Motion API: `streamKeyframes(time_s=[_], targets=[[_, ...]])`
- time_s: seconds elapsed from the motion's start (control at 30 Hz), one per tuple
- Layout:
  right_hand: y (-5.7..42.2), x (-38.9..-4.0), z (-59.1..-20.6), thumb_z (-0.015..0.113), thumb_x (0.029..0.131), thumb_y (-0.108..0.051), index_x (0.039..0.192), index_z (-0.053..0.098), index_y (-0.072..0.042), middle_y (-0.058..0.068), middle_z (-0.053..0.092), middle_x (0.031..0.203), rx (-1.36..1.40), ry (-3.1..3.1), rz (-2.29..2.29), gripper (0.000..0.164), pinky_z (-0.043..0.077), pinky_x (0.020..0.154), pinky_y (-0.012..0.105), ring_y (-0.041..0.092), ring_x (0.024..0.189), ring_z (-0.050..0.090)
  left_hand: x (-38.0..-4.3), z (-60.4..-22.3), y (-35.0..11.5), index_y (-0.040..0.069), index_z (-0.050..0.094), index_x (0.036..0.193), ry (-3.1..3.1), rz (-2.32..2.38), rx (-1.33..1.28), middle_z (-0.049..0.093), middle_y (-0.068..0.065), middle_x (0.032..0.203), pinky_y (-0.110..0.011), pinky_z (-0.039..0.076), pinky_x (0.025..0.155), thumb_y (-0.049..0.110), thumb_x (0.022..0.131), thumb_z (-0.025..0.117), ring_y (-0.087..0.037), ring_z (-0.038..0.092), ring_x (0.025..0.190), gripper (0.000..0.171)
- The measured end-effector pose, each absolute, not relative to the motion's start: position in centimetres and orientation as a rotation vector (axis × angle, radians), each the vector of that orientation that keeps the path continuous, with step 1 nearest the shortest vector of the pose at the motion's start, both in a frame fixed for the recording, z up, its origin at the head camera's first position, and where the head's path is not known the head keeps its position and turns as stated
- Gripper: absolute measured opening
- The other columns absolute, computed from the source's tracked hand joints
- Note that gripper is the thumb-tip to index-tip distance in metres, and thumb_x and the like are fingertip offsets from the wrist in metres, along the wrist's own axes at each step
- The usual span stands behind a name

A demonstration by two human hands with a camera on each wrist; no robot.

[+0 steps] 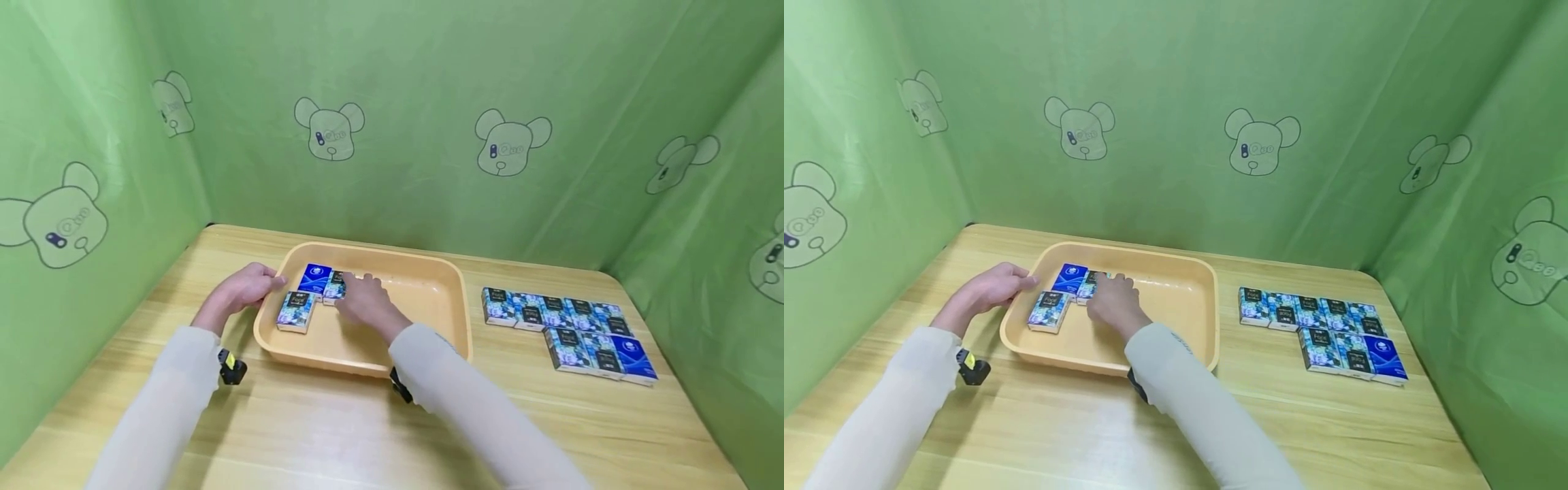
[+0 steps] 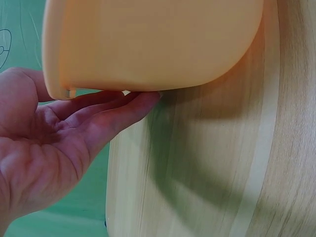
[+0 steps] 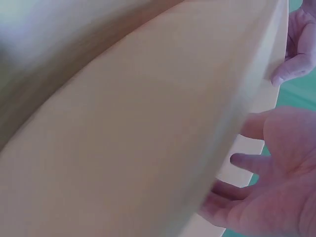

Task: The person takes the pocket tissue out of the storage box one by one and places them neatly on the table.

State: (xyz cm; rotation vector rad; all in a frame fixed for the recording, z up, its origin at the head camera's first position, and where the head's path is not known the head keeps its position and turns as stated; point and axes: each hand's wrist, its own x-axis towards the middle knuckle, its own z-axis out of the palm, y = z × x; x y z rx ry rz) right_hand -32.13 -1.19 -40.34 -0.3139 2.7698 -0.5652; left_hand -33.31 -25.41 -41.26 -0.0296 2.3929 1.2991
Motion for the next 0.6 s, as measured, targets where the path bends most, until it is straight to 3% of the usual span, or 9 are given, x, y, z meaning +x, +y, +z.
streamKeyframes(time_s=[0.17, 0.43, 0.6], targets=[[-1.7, -32.2, -40.6, 0.060, 0.101, -0.036, 0.160, 0.031, -0.022, 0.022, 0.033, 0.162, -0.346, 2.728, -0.506, 0.067, 0.027, 0.122, 0.058, 0.043, 0.151, 0.027, -33.3, -41.3, -25.4, -0.012, 0.056, 0.131, 2.399, 1.284, -0.040, 0.072, -0.022, 0.107, -0.029, 0.060, 0.073, 0.021, 0.107, 0.046, -0.017, 0.072, 0.081, 0.042], [-2.0, -32.3, -40.1, 0.061, 0.101, -0.036, 0.148, 0.050, -0.009, 0.016, 0.058, 0.144, -0.377, 2.815, -0.412, 0.056, 0.040, 0.117, 0.050, 0.038, 0.137, 0.049, -33.4, -41.2, -25.4, -0.013, 0.054, 0.132, 2.389, 1.296, -0.023, 0.071, -0.025, 0.110, -0.031, 0.061, 0.076, 0.021, 0.107, 0.045, -0.019, 0.073, 0.085, 0.043], [-2.4, -32.0, -40.0, 0.064, 0.098, -0.041, 0.139, 0.059, -0.010, 0.014, 0.066, 0.132, -0.292, 2.841, -0.400, 0.051, 0.050, 0.104, 0.049, 0.034, 0.125, 0.057, -33.3, -41.2, -25.3, -0.014, 0.054, 0.132, 2.384, 1.302, -0.015, 0.071, -0.025, 0.110, -0.031, 0.061, 0.075, 0.020, 0.107, 0.045, -0.017, 0.072, 0.083, 0.043]])
